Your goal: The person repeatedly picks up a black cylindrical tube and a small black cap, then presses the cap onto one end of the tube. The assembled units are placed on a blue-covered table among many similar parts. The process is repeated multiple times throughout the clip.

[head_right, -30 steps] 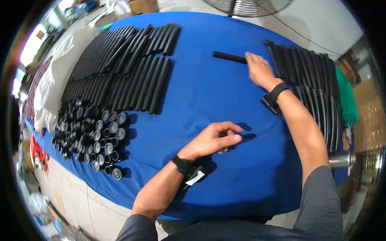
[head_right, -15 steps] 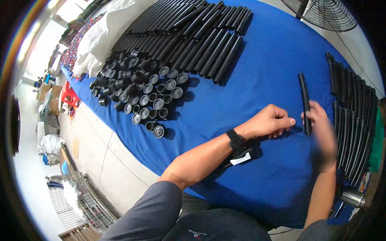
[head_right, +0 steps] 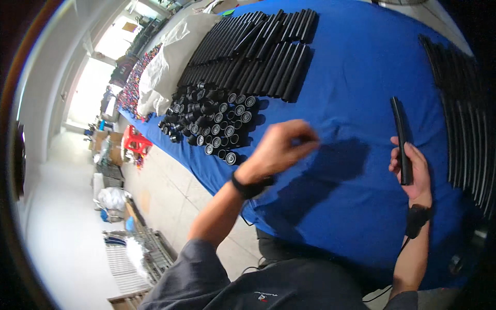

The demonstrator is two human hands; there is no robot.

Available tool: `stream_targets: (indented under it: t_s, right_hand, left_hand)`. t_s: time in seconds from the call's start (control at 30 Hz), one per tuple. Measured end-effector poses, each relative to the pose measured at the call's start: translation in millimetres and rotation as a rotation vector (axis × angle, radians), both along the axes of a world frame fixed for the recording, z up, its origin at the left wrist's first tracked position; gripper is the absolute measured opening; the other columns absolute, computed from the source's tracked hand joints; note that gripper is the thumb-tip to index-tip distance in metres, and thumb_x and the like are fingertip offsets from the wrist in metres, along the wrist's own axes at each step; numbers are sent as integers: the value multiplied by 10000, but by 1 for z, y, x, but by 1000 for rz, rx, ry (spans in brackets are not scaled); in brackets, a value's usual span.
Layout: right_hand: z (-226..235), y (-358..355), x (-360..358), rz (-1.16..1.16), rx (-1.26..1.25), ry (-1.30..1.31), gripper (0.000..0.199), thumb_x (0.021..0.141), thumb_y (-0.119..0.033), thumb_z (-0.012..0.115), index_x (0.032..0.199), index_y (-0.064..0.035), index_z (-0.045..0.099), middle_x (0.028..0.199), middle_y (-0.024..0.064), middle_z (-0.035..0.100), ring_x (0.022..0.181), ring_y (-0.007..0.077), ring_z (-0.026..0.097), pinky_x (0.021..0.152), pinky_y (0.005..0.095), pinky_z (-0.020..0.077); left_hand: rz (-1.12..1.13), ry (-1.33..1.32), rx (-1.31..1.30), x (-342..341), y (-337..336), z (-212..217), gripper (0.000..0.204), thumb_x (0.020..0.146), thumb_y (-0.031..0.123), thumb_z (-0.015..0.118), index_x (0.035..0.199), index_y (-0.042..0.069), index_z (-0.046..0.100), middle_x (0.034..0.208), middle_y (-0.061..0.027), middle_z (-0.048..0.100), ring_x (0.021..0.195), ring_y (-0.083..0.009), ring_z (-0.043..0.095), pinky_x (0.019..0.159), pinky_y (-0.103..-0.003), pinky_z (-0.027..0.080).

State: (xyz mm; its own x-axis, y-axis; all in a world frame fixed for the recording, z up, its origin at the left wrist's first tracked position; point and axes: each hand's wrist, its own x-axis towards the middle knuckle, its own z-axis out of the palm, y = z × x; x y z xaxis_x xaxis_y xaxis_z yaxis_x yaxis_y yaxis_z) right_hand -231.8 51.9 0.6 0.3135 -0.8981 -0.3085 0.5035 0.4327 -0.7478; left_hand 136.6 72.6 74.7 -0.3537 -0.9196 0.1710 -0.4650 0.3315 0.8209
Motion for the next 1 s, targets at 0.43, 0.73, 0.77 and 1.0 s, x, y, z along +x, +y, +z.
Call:
stream_targets:
  t_s: [0.43,0.73,0.77,1.0]
  right_hand:
    - [7,1,-3,-33,9,9,358,1061,-255,567,1285,21,608,880,62,675,741,115,667,680,279,578]
    - [16,4,4,-34,13,116,372,1058,-276,565,1292,10,608,867,44,654,738,104,640,678,279,555]
    - [17,4,2,-37,8,102,371,1058,-275,564,1292,10,607,869,44,654,742,103,638,678,278,554]
    - [11,2,-2,-29,-5,81,375,1061,-262,559,1318,10,583,876,47,650,757,113,637,684,284,546]
  left_hand:
    - [316,-911,-69,140,100,-7,413,831,109,772,1228,135,660,1238,-57,651,923,-301,719,733,-416,592]
    - [274,-426,84,98,74,37,416,847,69,731,1256,52,656,1109,-76,664,918,-202,698,770,-315,567]
    - [235,-253,129,85,63,52,409,861,81,718,1262,30,651,1096,-81,669,926,-195,696,770,-313,565]
    - [-35,698,477,-35,-10,67,443,913,141,676,1314,-31,601,1104,-131,683,968,-200,681,772,-340,575]
